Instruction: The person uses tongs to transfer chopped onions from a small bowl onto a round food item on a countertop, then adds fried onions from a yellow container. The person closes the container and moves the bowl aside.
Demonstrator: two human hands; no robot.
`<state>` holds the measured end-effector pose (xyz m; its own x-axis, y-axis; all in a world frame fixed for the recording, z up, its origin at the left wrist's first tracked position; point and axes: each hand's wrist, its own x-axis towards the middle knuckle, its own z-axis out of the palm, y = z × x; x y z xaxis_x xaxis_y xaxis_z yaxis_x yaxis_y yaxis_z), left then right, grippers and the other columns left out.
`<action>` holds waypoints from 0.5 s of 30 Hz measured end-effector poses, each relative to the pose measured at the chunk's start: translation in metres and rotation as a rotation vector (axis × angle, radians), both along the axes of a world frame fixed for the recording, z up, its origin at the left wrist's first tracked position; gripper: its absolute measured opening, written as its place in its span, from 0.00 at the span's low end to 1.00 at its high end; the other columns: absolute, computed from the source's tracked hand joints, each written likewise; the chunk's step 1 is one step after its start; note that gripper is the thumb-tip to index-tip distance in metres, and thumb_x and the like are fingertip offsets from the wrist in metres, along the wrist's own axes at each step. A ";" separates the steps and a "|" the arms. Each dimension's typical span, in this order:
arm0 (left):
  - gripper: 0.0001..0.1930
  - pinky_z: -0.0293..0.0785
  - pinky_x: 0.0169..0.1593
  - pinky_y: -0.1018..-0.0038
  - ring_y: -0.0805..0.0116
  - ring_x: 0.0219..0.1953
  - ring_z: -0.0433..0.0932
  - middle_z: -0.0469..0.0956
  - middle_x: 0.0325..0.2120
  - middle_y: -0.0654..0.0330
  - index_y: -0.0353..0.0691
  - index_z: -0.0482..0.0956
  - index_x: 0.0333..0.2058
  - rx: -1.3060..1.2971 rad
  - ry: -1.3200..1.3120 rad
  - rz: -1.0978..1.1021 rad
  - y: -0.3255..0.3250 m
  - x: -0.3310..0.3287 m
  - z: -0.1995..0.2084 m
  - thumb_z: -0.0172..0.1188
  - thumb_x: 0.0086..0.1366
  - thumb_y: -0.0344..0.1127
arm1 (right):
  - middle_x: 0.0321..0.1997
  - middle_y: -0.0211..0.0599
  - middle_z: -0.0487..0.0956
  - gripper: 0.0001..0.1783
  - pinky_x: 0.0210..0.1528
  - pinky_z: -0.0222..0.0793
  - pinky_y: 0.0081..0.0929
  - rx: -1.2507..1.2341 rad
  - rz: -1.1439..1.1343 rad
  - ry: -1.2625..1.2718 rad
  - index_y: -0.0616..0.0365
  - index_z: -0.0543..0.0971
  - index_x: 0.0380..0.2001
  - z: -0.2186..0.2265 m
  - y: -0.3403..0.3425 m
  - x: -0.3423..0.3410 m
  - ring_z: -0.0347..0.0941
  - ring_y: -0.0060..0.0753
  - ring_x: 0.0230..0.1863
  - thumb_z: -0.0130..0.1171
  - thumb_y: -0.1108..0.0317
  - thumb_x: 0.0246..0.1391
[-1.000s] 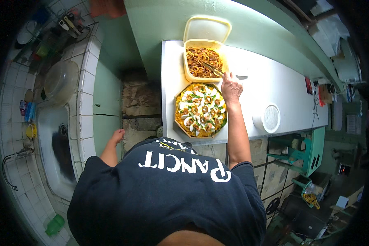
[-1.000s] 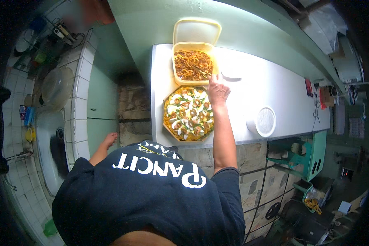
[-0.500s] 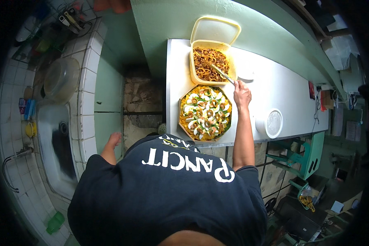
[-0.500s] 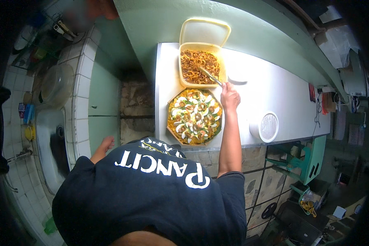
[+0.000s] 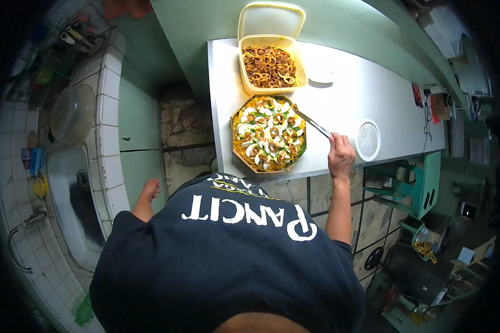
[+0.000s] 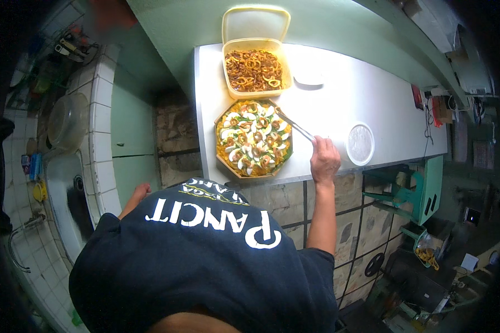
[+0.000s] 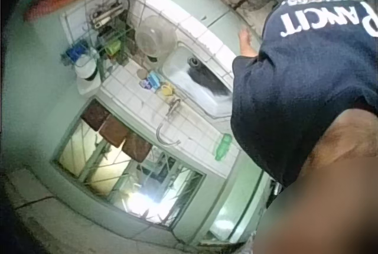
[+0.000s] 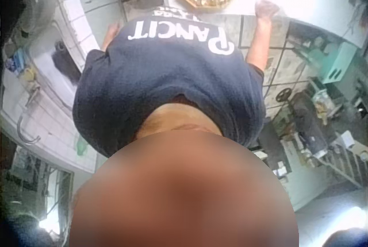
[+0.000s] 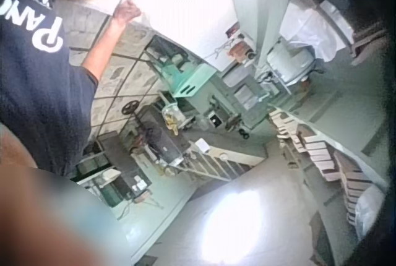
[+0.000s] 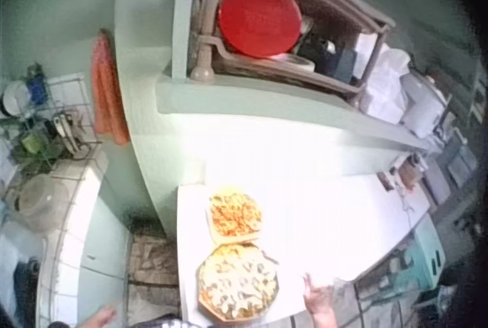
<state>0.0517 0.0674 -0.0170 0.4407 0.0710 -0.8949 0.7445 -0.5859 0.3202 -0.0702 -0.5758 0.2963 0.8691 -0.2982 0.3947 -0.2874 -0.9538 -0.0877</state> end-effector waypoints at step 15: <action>0.18 0.65 0.34 0.72 0.73 0.33 0.73 0.73 0.35 0.70 0.53 0.71 0.54 -0.015 0.001 0.019 -0.019 -0.003 0.018 0.48 0.67 0.46 | 0.32 0.38 0.77 0.09 0.33 0.70 0.38 0.183 -0.103 -0.013 0.51 0.80 0.36 -0.017 -0.003 -0.013 0.76 0.47 0.31 0.51 0.63 0.60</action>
